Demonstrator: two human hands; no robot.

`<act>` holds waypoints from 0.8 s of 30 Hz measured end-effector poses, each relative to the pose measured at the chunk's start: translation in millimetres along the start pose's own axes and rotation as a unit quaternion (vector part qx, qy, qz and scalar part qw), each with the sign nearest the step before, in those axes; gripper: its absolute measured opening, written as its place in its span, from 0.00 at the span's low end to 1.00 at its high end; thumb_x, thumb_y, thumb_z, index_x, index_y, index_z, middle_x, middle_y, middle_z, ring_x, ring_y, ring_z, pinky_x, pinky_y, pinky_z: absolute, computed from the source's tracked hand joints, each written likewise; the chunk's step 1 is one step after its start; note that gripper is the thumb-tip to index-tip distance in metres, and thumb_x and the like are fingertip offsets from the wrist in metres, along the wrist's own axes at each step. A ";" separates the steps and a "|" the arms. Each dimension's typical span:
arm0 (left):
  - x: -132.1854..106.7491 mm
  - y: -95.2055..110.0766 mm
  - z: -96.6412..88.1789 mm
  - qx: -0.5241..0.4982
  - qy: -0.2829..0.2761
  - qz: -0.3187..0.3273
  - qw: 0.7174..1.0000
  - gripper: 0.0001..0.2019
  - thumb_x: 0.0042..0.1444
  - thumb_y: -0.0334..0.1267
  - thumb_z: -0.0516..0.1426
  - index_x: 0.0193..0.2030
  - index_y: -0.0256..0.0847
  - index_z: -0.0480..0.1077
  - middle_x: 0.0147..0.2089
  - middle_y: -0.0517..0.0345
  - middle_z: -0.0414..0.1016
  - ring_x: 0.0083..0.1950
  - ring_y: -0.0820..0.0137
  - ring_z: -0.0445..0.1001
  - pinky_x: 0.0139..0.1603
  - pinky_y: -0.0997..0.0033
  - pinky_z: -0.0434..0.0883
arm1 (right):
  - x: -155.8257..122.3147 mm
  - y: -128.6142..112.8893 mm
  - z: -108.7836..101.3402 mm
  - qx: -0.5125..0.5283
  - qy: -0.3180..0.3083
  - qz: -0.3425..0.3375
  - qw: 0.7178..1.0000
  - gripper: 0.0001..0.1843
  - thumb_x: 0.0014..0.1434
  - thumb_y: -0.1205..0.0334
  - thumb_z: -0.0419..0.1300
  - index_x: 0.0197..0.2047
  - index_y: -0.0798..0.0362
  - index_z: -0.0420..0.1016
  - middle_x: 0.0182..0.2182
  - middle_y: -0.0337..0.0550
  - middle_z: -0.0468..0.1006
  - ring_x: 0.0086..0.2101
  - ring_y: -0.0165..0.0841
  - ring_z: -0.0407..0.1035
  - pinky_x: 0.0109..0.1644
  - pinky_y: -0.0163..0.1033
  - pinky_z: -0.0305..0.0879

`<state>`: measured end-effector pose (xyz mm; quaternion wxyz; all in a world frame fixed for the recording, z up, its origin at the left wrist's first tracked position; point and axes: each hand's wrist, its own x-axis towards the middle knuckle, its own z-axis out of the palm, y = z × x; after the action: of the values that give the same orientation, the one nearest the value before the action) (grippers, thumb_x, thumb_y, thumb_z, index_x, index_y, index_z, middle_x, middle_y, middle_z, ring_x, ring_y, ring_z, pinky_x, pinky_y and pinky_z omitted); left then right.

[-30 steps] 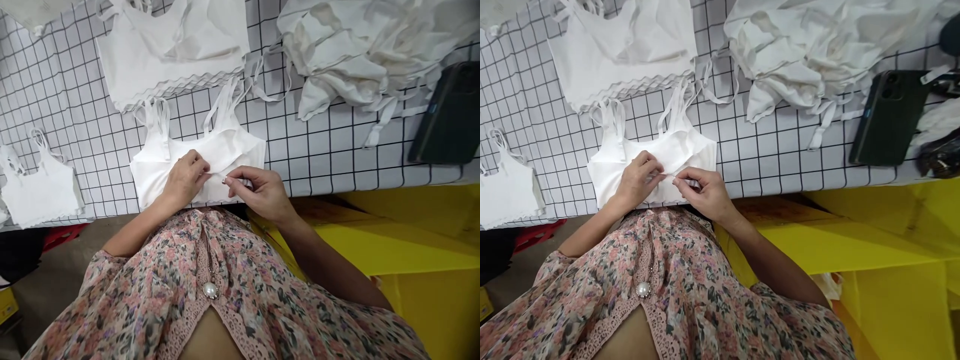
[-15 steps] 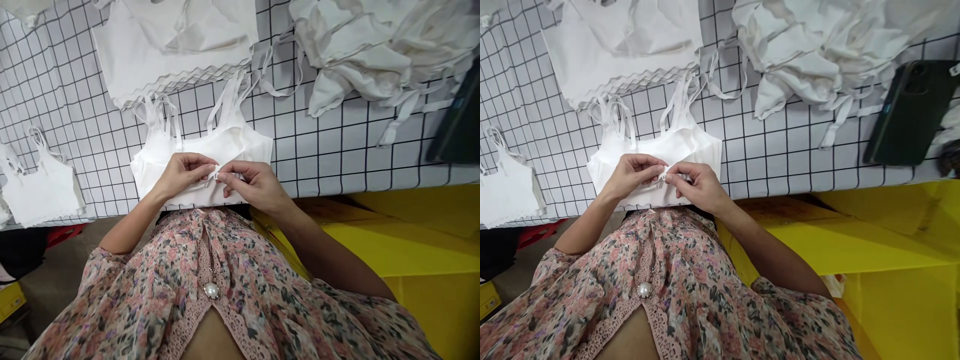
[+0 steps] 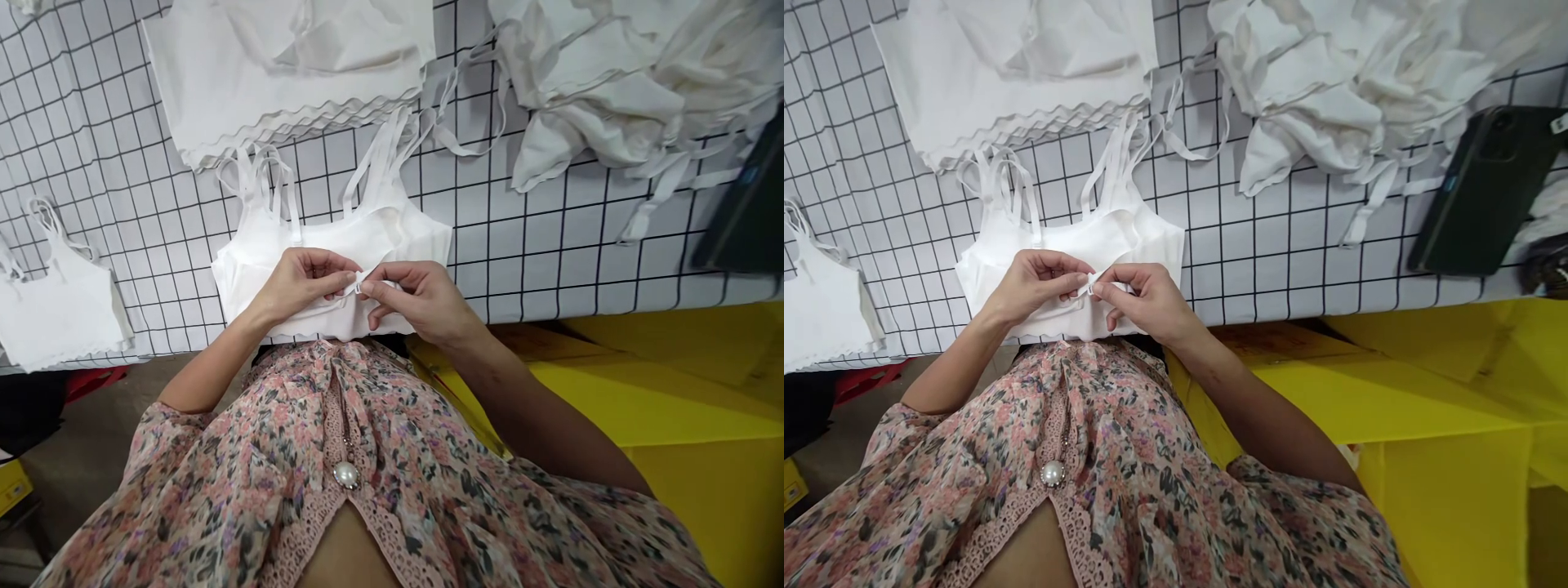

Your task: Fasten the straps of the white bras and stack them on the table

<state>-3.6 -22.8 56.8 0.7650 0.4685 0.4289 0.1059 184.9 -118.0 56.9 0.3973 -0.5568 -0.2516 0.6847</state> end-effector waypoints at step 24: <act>3.1 -5.3 3.0 0.003 -0.003 0.033 0.999 0.12 0.51 0.40 0.76 0.37 0.33 0.85 0.31 0.56 0.81 0.31 0.79 0.72 0.31 0.78 0.69 | -2.2 8.0 12.7 -0.262 0.182 -0.231 0.919 0.08 0.62 0.63 0.63 0.30 0.52 0.78 0.20 0.35 0.73 0.19 0.23 0.54 0.25 0.34 0.53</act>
<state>-0.7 -25.8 51.4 0.7609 0.4850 0.4116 0.1285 170.8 -123.1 55.1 0.4239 -0.6823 -0.4668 0.3700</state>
